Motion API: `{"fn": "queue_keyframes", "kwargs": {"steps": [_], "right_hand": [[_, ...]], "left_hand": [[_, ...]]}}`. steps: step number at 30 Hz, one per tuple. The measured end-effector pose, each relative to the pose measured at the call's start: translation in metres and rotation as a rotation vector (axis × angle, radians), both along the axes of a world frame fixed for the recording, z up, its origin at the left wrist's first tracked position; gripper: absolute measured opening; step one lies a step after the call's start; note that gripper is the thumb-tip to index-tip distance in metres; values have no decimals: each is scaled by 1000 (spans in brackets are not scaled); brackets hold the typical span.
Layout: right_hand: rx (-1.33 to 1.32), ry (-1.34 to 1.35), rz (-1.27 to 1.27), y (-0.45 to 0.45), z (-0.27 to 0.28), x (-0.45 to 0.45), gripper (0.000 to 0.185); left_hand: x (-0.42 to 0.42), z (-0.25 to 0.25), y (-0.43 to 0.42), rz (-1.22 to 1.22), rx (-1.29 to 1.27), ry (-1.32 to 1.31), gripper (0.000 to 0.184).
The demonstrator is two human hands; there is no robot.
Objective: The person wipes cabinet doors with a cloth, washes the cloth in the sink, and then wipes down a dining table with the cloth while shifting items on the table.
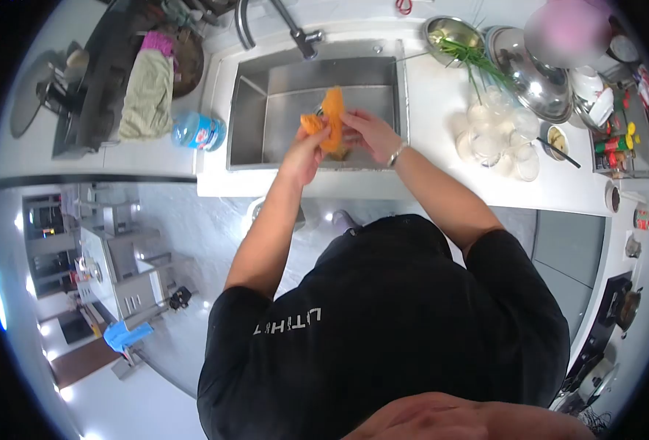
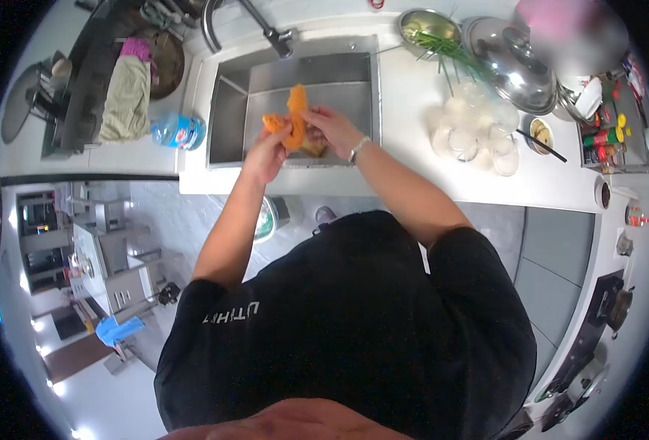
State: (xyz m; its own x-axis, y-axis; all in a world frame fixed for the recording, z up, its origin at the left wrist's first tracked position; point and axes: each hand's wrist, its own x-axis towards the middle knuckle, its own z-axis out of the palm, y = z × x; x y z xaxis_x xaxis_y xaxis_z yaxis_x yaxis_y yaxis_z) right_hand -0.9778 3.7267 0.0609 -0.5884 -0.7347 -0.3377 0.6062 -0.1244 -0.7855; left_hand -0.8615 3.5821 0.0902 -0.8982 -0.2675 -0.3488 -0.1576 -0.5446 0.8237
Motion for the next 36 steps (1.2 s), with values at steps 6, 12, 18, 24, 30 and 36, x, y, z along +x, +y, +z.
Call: {"fn": "queue_keyframes", "kwargs": {"steps": [6, 12, 18, 24, 30, 36], "right_hand": [[-175, 902, -248, -18, 40, -21, 10], [96, 1094, 35, 54, 78, 17, 16], [571, 764, 161, 9, -155, 89, 15], [609, 1055, 71, -266, -154, 178, 17], [259, 386, 396, -413, -139, 260, 18], [-102, 290, 855, -459, -52, 429, 8]], "left_hand": [[54, 12, -44, 178, -325, -280, 48], [255, -85, -102, 199, -150, -497, 50], [496, -154, -75, 304, 137, -896, 44], [617, -139, -115, 497, 125, -862, 44], [632, -52, -191, 509, -223, -604, 40], [643, -38, -283, 45, -1151, -903, 40]]}}
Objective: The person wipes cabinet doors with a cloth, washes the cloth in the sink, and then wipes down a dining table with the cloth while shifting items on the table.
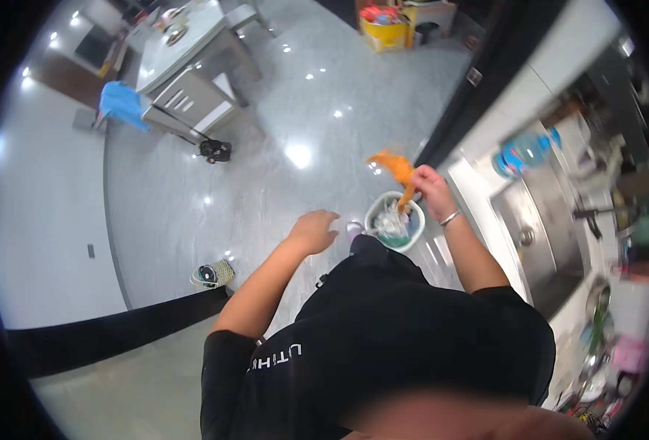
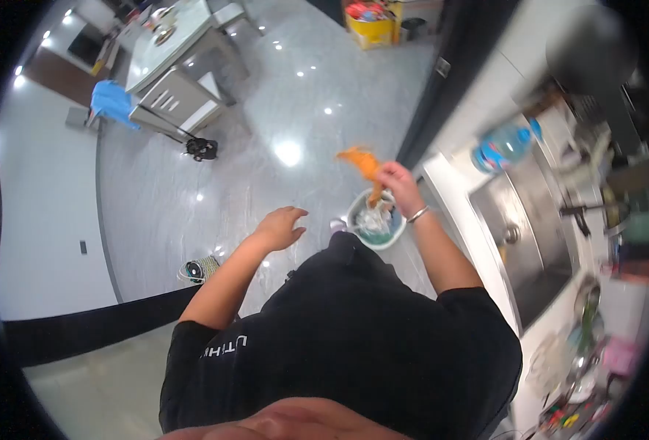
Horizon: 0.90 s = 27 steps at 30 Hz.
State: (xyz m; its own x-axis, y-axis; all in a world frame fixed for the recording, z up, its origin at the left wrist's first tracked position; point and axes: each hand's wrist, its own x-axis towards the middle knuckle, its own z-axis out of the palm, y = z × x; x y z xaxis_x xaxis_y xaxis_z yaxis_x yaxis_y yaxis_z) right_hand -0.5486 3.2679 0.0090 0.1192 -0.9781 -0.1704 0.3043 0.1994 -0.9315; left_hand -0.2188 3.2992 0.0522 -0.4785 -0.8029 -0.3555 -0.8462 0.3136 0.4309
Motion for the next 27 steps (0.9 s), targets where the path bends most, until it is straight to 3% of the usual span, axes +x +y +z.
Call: {"fn": "queue_keyframes", "kwargs": {"steps": [1, 5, 7, 11, 13, 16, 19, 22, 25, 26, 27], "right_hand": [[-60, 11, 129, -20, 11, 28, 8], [-919, 366, 550, -91, 88, 162, 18], [-1164, 222, 754, -137, 100, 220, 17], [-1053, 308, 914, -265, 106, 262, 36], [-1187, 217, 793, -311, 120, 279, 44], [-970, 198, 948, -375, 124, 299, 50], [-793, 387, 1088, -446, 130, 322, 41], [-597, 61, 891, -526, 92, 355, 30], [-140, -134, 796, -617, 86, 384, 22], [-46, -236, 677, -645, 102, 391, 14], [-235, -151, 560, -674, 107, 399, 14]], "left_hand": [[4, -2, -18, -65, -83, -139, 40], [26, -3, -108, -86, -438, 49, 32], [37, 1, -160, -130, -478, 132, 31], [69, 30, -269, -222, -373, 165, 30], [92, 40, -314, -240, -293, 174, 29], [120, 54, -371, -252, -205, 191, 27], [156, 75, -431, -250, -128, 200, 26], [191, 90, -502, -137, -42, 145, 25], [216, 97, -592, 56, 46, 61, 21], [226, 97, -619, 191, -57, 176, 23], [241, 88, -649, 301, -34, 443, 27]]}}
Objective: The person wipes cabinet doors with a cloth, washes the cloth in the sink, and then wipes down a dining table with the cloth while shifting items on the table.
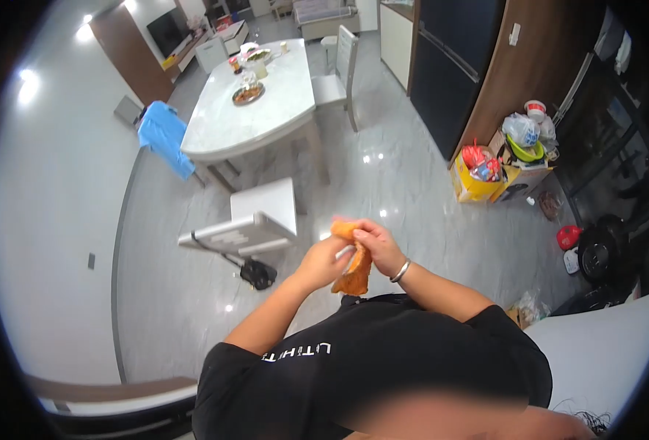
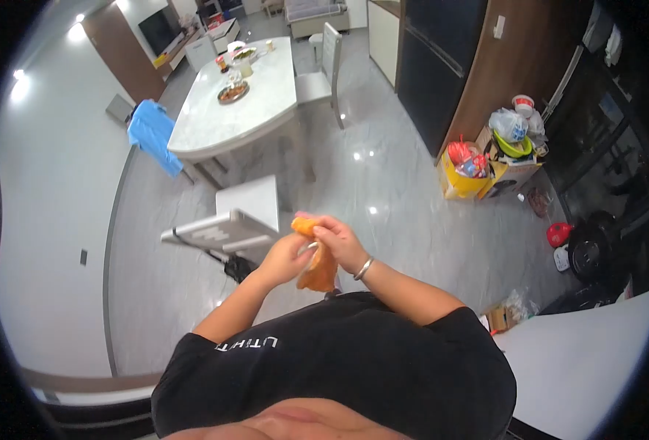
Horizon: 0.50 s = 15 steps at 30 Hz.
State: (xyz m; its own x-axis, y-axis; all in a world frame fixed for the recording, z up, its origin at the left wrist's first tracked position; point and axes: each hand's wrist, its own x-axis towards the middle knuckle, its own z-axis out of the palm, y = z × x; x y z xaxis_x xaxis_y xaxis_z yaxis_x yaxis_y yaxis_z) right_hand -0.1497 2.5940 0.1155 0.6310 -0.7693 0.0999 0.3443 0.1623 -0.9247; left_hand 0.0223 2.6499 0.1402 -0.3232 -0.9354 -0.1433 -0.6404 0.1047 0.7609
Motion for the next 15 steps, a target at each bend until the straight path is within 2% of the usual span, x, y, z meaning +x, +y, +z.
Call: {"fn": "queue_keyframes", "kwargs": {"steps": [1, 2, 3, 5, 6, 7, 10, 12, 15], "right_hand": [[-194, 23, -138, -31, 8, 6, 13], [-394, 51, -272, -64, 18, 14, 13], [-511, 14, -368, -93, 22, 25, 14], [-416, 34, -230, -143, 34, 31, 14], [-357, 33, -164, -167, 39, 35, 16], [90, -108, -75, -190, 30, 43, 24], [539, -530, 17, -262, 35, 71, 33], [567, -507, 14, -322, 9, 79, 39], [710, -409, 57, -402, -32, 88, 38]], "left_hand": [[15, -13, -34, 98, 3, 278, 31], [25, -4, -71, 191, 8, 565, 35], [30, 3, -101, 96, 73, 860, 43], [45, 6, -167, 30, 222, 969, 48], [51, 0, -200, 1, 262, 1026, 49], [53, -9, -233, -4, 377, 1181, 51], [43, 11, -309, 63, 495, 1407, 46], [42, -22, -368, 148, 396, 1362, 32], [45, -68, -438, 414, 336, 1102, 26]]}}
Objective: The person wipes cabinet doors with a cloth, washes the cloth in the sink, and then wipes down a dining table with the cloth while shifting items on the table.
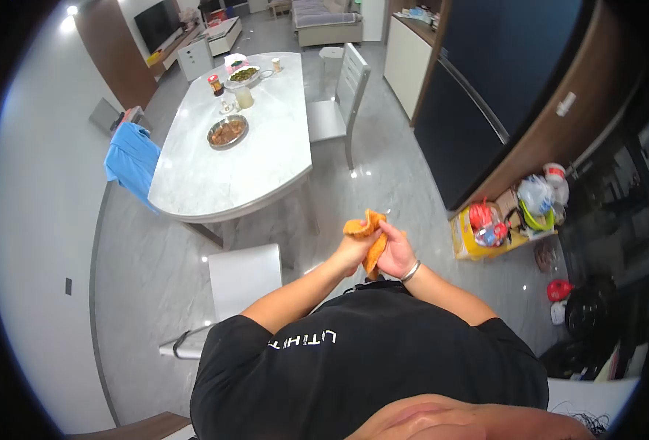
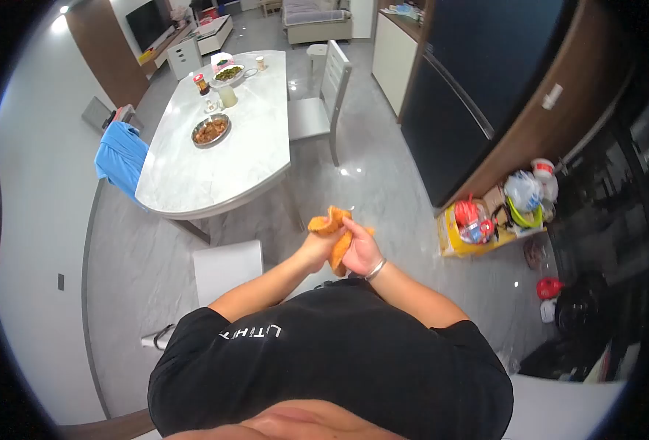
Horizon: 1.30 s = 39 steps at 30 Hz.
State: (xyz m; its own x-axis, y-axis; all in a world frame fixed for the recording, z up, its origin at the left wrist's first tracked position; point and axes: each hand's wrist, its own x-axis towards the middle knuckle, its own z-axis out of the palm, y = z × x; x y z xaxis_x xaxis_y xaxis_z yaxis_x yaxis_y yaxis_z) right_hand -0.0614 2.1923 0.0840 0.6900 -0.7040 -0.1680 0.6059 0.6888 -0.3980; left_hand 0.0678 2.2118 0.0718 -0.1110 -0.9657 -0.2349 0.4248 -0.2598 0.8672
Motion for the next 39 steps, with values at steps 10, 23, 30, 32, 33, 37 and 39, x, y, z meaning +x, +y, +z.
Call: {"fn": "queue_keyframes", "kwargs": {"steps": [10, 23, 30, 32, 33, 37, 39], "right_hand": [[-447, 678, 506, -331, -31, 82, 36], [-984, 1241, 234, -672, -121, 367, 38], [-682, 1062, 541, -748, -138, 433, 35], [-572, 956, 498, -770, -138, 471, 35], [-520, 905, 473, -785, -140, 491, 35], [-423, 744, 426, -843, -146, 583, 40], [-368, 685, 400, -867, -139, 626, 42]], "left_hand": [[129, -35, -211, 36, 342, -120, 62], [332, -153, -376, 868, 174, -819, 73], [329, -143, -394, 806, 484, -535, 54], [336, -123, -396, 802, 522, -485, 50], [340, -125, -395, 836, 555, -481, 49], [352, -117, -383, 981, 716, -434, 47], [350, -113, -380, 1062, 798, -412, 46]]}}
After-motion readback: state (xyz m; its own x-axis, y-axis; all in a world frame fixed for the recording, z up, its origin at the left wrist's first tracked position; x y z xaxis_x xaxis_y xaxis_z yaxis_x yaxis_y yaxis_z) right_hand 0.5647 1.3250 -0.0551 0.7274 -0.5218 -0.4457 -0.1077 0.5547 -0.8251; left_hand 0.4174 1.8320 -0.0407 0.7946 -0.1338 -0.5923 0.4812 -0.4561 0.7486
